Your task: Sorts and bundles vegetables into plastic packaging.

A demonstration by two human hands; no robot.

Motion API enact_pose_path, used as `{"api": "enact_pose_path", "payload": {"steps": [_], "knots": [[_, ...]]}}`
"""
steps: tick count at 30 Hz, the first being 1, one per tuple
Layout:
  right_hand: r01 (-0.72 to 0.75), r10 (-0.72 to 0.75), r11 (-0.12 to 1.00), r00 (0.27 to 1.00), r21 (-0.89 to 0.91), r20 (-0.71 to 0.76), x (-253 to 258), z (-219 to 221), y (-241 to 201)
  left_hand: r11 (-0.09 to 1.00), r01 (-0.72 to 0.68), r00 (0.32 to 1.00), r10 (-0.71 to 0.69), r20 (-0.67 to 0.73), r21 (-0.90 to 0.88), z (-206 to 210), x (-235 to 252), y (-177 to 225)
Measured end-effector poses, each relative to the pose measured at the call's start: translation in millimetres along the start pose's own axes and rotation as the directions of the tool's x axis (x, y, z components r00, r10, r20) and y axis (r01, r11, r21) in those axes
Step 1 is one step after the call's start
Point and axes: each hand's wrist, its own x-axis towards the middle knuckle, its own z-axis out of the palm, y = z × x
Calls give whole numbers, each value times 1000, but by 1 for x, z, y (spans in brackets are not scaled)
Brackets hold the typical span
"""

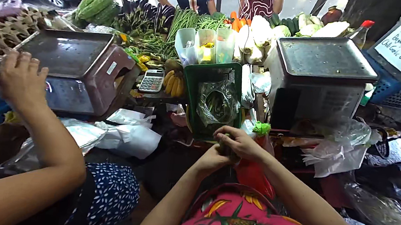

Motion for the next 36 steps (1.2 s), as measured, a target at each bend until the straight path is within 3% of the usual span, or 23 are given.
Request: {"api": "enact_pose_path", "payload": {"steps": [3, 6, 10, 13, 14, 16, 18, 20, 22, 24, 28, 32, 34, 36], "knots": [[25, -28, 999, 996, 41, 80, 2, 16, 5, 997, 74, 988, -76, -134, -22, -3, -9, -12], [62, -53, 995, 992, -77, 116, 11, 27, 5, 994, 48, 958, -74, -278, -97, -3, -15, -18], [123, -116, 992, 979, -34, 168, 31, 33, -4, 985, 15, 964, -60, -259, -170, -13, -27, -11], [48, -59, 997, 970, 55, 236, 58, 15, -17, 980, -14, 952, -47, -303, -196, -25, -33, -6], [26, -25, 1000, 983, -3, 180, 72, 4, -16, 983, -40, 935, -26, -353, -179, -30, -34, -6], [-21, 25, 946, 1000, -324, 11, 103, -17, 0, 986, -108, 904, 45, -425, -125, -42, -36, -7], [-111, 107, 779, 993, -617, -44, 130, -24, 19, 990, -120, 881, 69, -467, -79, -50, -40, -7], [-91, 113, 627, 993, -773, -26, 142, -17, 33, 990, -127, 873, 81, -482, -63, -53, -42, -8], [-45, 9, 603, 999, -796, -49, 139, -9, 32, 983, -163, 875, 106, -473, -83, -55, -41, -8], [-20, -163, 685, 970, -728, -180, 125, -8, 23, 968, -207, 875, 118, -469, -143, -54, -39, -6], [159, -466, 776, 797, -610, -384, 68, -5, -9, 927, -222, 890, 66, -451, -301, -46, -28, 2], [468, -653, 726, 701, -505, -289, -2, 20, -6, 842, -350, 907, 195, -373, -411, -32, -16, 7], [513, -713, 646, 671, -565, -205, -22, 26, 17, 822, -400, 899, 265, -350, -405, -25, -6, 11], [514, -723, 614, 671, -598, -166, -34, 21, 33, 832, -387, 891, 228, -393, -397, -12, 5, 18]]}}
